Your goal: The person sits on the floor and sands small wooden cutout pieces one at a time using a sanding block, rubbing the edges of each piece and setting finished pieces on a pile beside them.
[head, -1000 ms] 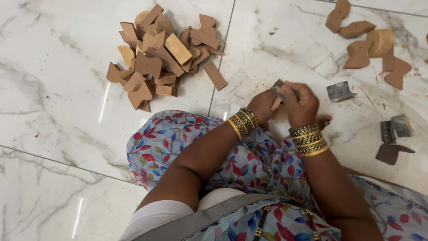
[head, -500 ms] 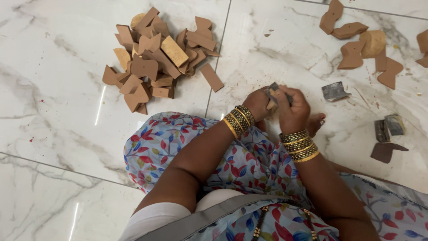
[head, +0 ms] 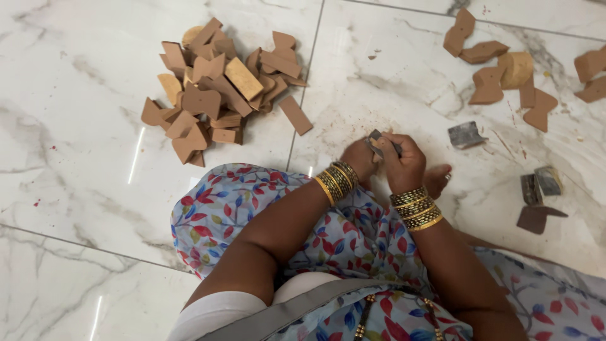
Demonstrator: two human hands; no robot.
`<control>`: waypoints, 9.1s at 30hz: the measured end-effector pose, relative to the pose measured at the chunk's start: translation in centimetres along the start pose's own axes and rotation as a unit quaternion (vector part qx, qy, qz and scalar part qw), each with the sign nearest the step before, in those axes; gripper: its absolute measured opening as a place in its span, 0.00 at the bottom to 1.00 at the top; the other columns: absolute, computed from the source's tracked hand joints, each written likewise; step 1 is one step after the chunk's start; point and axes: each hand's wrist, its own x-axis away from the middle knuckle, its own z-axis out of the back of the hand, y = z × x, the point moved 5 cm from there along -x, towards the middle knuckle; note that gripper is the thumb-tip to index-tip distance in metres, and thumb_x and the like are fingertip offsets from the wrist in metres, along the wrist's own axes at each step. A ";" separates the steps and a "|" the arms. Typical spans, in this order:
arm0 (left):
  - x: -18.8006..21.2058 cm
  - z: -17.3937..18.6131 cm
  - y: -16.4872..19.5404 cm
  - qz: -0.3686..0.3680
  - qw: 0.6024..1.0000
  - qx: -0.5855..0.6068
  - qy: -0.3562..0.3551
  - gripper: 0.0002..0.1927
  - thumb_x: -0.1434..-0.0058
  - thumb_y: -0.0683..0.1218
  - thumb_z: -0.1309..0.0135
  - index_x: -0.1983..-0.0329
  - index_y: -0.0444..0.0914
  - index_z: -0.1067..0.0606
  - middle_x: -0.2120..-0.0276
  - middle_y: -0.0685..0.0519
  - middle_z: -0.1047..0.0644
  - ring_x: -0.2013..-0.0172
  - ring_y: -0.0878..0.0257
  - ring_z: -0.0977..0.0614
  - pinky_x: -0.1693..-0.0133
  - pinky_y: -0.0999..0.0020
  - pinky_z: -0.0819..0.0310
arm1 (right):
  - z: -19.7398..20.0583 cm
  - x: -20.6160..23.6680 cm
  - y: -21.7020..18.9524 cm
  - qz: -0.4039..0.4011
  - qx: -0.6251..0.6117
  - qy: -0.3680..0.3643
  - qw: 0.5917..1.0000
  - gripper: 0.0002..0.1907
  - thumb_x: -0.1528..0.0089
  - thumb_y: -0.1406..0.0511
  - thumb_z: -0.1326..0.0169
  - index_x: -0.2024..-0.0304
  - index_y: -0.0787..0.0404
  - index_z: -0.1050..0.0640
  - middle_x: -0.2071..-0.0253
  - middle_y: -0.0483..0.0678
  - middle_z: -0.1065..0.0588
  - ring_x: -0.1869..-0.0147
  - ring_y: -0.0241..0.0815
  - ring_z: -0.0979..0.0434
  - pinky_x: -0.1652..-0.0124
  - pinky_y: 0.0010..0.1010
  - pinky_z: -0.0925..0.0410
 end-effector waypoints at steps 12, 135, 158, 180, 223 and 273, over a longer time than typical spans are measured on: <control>0.2 -0.5 0.2 0.074 0.994 0.055 -0.059 0.14 0.41 0.43 0.47 0.51 0.41 0.24 0.58 0.45 0.18 0.59 0.55 0.13 0.55 0.62 0.17 | 0.0 0.3 0.2 -0.012 0.059 0.034 0.998 0.09 0.33 0.68 0.40 0.55 0.70 0.20 0.58 0.51 0.18 0.55 0.35 0.18 0.54 0.26 0.25; 0.6 -0.8 0.4 0.092 0.994 0.042 -0.045 0.12 0.33 0.52 0.53 0.58 0.40 0.24 0.63 0.47 0.18 0.62 0.52 0.15 0.56 0.57 0.20 | -1.0 0.5 -3.0 0.072 0.066 0.003 0.995 0.10 0.32 0.67 0.41 0.54 0.70 0.20 0.53 0.55 0.19 0.50 0.40 0.18 0.50 0.28 0.26; 1.2 -1.0 0.7 0.058 0.995 0.082 -0.002 0.13 0.36 0.47 0.47 0.49 0.40 0.27 0.59 0.46 0.20 0.56 0.51 0.16 0.52 0.58 0.21 | 0.9 0.0 -1.2 -0.010 0.096 0.017 0.995 0.11 0.34 0.65 0.40 0.56 0.69 0.19 0.59 0.50 0.18 0.56 0.36 0.20 0.55 0.26 0.27; 1.3 -0.8 1.5 0.011 0.999 0.051 -0.002 0.12 0.39 0.44 0.47 0.53 0.38 0.24 0.60 0.44 0.18 0.57 0.49 0.16 0.51 0.57 0.21 | 1.8 1.7 -3.6 0.076 0.385 0.086 0.916 0.11 0.39 0.61 0.33 0.59 0.61 0.14 0.68 0.52 0.17 0.59 0.48 0.20 0.41 0.62 0.45; -0.4 -0.4 -4.2 0.213 0.899 0.352 0.148 0.30 0.33 0.51 0.49 0.34 0.28 0.36 0.47 0.35 0.24 0.51 0.51 0.19 0.51 0.62 0.22 | 2.2 1.7 0.5 -0.260 -0.026 -0.089 0.961 0.15 0.34 0.61 0.41 0.65 0.70 0.19 0.75 0.47 0.23 0.76 0.33 0.26 0.75 0.24 0.33; 4.3 -0.9 2.5 -0.088 0.987 0.136 0.000 0.28 0.45 0.37 0.43 0.42 0.32 0.36 0.56 0.41 0.28 0.52 0.44 0.23 0.49 0.53 0.27 | 3.2 4.0 -0.8 -0.153 0.043 -0.042 0.986 0.13 0.30 0.68 0.46 0.45 0.69 0.21 0.59 0.47 0.19 0.66 0.29 0.26 0.66 0.21 0.30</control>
